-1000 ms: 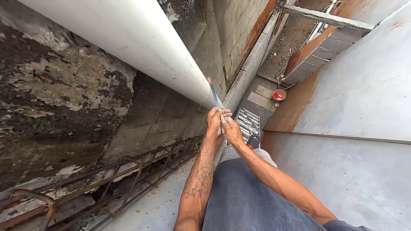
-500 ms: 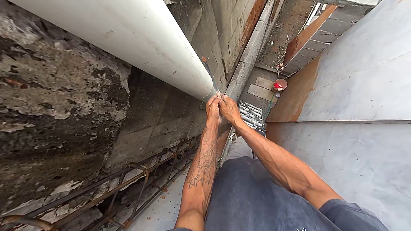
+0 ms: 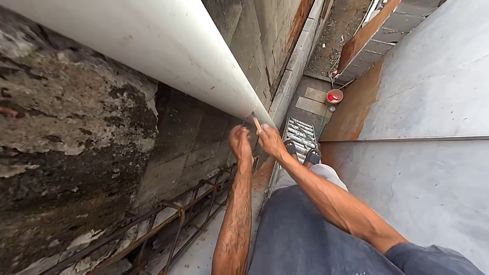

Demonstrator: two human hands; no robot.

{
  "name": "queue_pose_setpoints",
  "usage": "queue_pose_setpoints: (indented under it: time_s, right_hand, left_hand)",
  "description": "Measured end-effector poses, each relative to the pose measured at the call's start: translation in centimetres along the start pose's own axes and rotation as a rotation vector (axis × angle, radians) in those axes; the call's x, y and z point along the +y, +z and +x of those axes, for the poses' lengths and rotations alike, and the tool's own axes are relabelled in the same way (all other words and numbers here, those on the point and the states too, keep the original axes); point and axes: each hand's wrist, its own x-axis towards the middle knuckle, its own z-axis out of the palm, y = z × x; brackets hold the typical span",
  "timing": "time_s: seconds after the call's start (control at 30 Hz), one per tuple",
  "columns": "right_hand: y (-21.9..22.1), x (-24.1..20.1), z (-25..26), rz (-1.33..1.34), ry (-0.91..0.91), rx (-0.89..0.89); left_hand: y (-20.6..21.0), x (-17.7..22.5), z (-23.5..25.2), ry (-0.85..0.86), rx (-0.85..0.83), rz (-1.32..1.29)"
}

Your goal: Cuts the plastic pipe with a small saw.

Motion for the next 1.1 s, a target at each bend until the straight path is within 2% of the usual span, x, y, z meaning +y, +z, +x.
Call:
queue_pose_setpoints:
  time_s: [0.07,0.13,0.2,0.27,0.37,0.53,0.63,0.7,0.83,0.93,1.0,1.1]
  right_hand:
    - [0.2,0.2,0.4,0.108,0.034,-0.019]
    - [0.6,-1.2,1.9,0.253,0.105,-0.002]
    - [1.1,-2.9,3.2,0.362,0.200,0.015]
    - [1.6,-3.3,2.8,0.405,0.236,0.060]
    - [2.0,-2.5,1.3,0.290,0.196,0.155]
    - [1.8,-3.4,4.1,0.129,0.087,0.182]
    - [4.1,-1.1,-0.2,0.173,0.049,0.190]
    - [4.1,-0.6,-1.8,0.161,0.117,0.158]
    - [3.0,-2.8,3.8,0.171,0.067,0.206]
    - [4.8,-0.4,-0.4,0.166,0.012,0.193]
    - [4.9,0.5,-2.2,0.190,0.090,0.166]
    - [3.4,-1.8,1.9,0.149,0.077,0.179]
  left_hand:
    - [-2.3,2.4,0.1,0.225,0.077,0.070]
    - [-3.9,6.5,0.8,0.411,0.081,0.144]
    - [-3.8,10.4,2.4,0.502,0.008,0.128]
    - [-2.6,12.1,4.2,0.515,-0.042,0.067]
    - [-1.0,12.0,4.7,0.523,0.002,0.050]
    - [-0.3,11.3,4.6,0.582,0.073,0.074]
    - [-0.5,11.4,4.6,0.588,0.088,0.105]
    - [-0.3,11.4,4.8,0.596,0.086,0.099]
    - [-0.5,11.2,4.7,0.591,0.116,0.185]
    - [-0.7,11.2,4.7,0.576,0.126,0.217]
    - [-0.3,11.4,4.8,0.545,0.149,0.234]
    - [-0.3,11.1,4.7,0.572,0.138,0.216]
